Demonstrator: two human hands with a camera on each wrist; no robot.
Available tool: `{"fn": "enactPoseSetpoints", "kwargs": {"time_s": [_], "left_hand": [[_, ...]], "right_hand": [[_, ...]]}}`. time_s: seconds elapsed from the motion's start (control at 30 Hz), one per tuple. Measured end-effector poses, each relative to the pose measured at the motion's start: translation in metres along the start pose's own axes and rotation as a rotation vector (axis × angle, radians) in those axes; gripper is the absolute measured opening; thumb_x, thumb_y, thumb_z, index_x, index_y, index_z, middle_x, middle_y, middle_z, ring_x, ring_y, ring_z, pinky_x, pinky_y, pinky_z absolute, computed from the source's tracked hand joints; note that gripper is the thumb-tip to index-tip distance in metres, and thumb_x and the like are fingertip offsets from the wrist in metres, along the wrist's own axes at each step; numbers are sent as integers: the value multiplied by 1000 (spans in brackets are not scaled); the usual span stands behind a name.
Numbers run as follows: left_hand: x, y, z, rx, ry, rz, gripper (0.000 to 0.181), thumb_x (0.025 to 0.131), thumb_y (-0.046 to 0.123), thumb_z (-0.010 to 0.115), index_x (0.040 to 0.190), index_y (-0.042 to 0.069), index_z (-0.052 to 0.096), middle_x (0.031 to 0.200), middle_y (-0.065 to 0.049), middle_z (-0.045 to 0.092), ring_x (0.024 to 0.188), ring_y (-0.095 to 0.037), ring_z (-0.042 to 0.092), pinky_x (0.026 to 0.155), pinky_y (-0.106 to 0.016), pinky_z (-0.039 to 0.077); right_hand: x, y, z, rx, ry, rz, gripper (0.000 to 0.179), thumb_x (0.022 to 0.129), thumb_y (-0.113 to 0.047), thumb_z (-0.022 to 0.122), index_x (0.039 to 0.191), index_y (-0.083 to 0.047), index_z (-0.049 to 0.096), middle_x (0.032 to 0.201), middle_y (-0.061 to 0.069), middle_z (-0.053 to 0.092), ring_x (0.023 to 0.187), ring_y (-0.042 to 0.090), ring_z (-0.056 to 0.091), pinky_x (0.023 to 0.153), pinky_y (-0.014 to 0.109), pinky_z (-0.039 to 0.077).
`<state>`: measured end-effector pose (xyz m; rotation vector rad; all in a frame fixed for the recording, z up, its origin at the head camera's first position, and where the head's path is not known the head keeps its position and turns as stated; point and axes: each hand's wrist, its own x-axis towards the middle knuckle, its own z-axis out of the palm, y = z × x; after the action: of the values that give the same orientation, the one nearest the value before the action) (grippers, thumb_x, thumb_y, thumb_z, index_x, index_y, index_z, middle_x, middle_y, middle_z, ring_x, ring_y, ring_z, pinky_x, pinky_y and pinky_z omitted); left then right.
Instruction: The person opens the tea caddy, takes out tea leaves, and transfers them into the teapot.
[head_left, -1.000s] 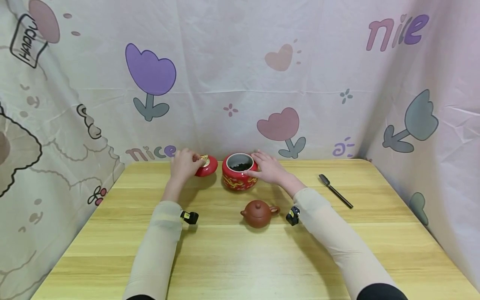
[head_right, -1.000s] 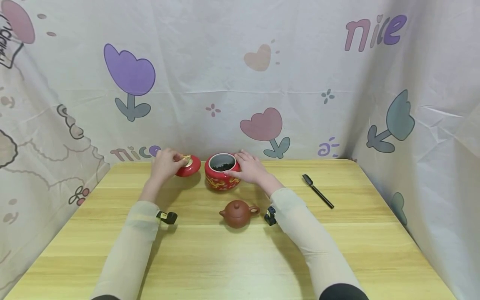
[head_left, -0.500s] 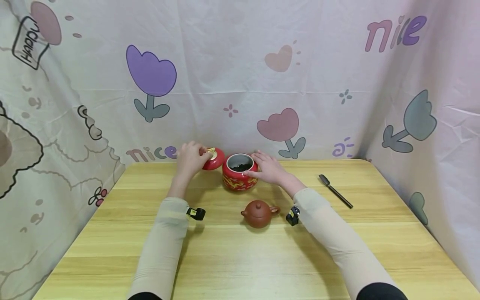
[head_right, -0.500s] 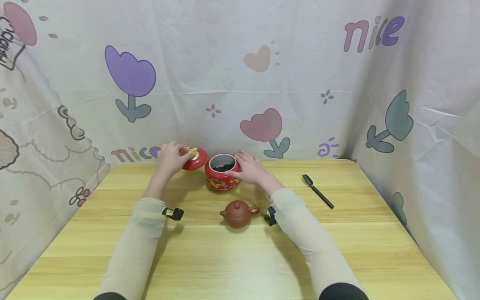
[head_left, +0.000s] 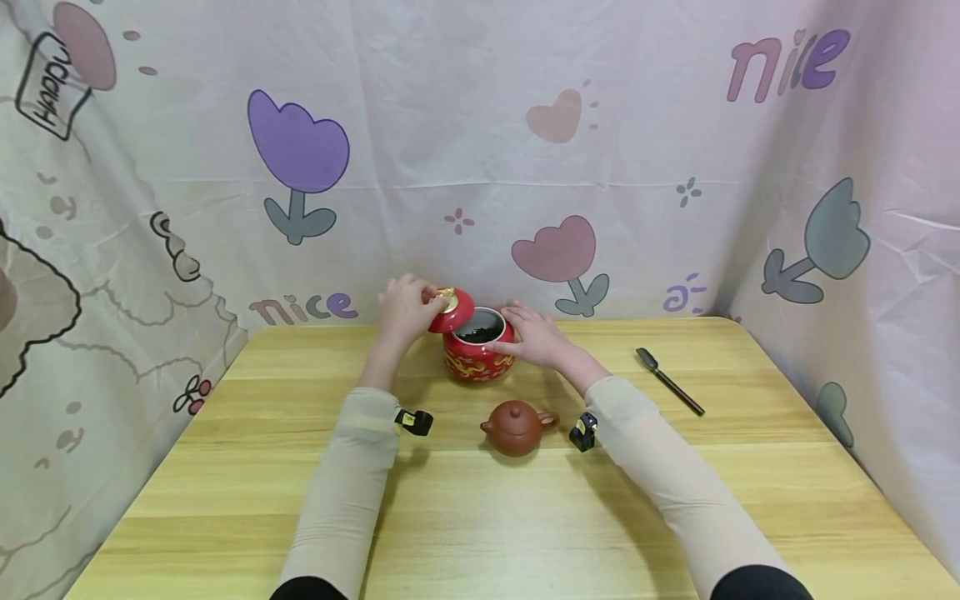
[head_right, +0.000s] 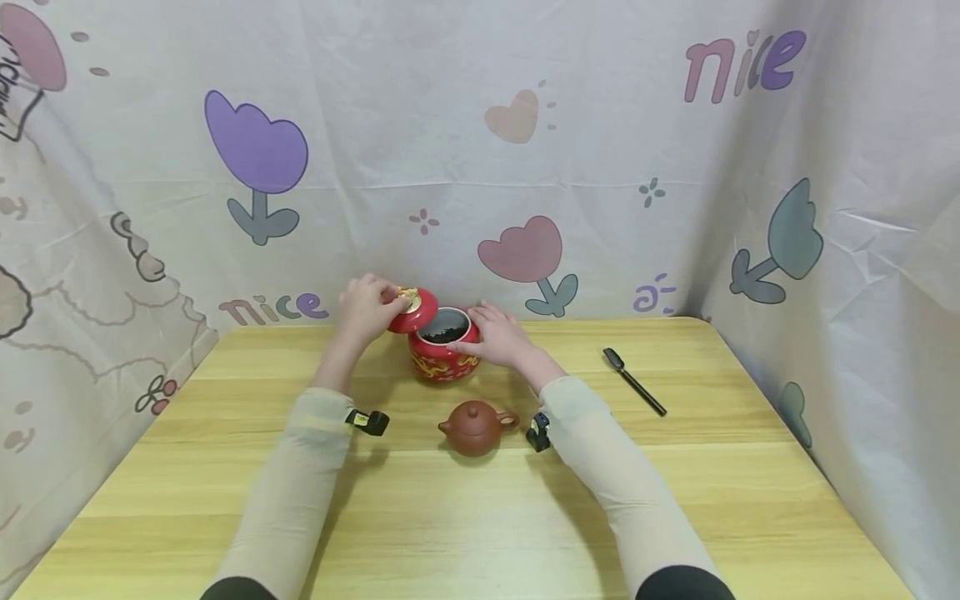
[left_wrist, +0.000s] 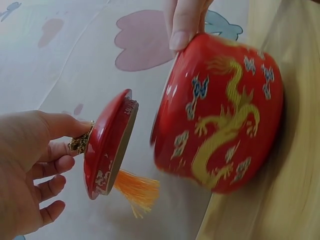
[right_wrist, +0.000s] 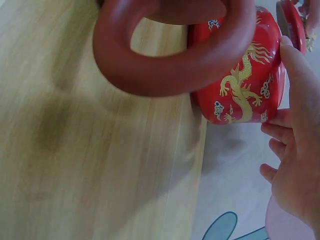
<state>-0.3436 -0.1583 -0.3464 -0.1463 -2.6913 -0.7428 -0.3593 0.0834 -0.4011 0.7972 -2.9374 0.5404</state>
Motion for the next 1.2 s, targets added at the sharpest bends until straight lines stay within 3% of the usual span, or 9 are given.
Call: {"fn": "enactPoseSetpoints", "kwargs": {"time_s": [0.57, 0.8, 1.2], "left_hand": [[1, 30, 24, 28, -26, 31, 29, 89, 40, 66, 93, 11, 69, 107, -7, 62, 107, -29, 49, 95, -51, 38], [0, 35, 31, 37, -24, 48, 26, 89, 39, 66, 92, 12, 69, 99, -6, 60, 102, -28, 50, 92, -50, 40], [-3, 36, 39, 30, -35, 59, 27, 89, 39, 67, 91, 12, 69, 98, -6, 61, 100, -26, 50, 90, -48, 41]], "right_hand": [[-1, -1, 0, 86, 3, 26, 84, 86, -60, 62, 148, -8, 40, 157, 15, 35, 150, 32, 23, 119, 58, 21], [0, -1, 2, 113, 13, 22, 81, 87, -59, 62, 148, -10, 42, 158, 14, 34, 150, 32, 23, 117, 62, 22], [-2, 0, 3, 118, 33, 20, 81, 87, -58, 63, 147, -9, 42, 157, 15, 35, 149, 34, 23, 113, 68, 24]]}}
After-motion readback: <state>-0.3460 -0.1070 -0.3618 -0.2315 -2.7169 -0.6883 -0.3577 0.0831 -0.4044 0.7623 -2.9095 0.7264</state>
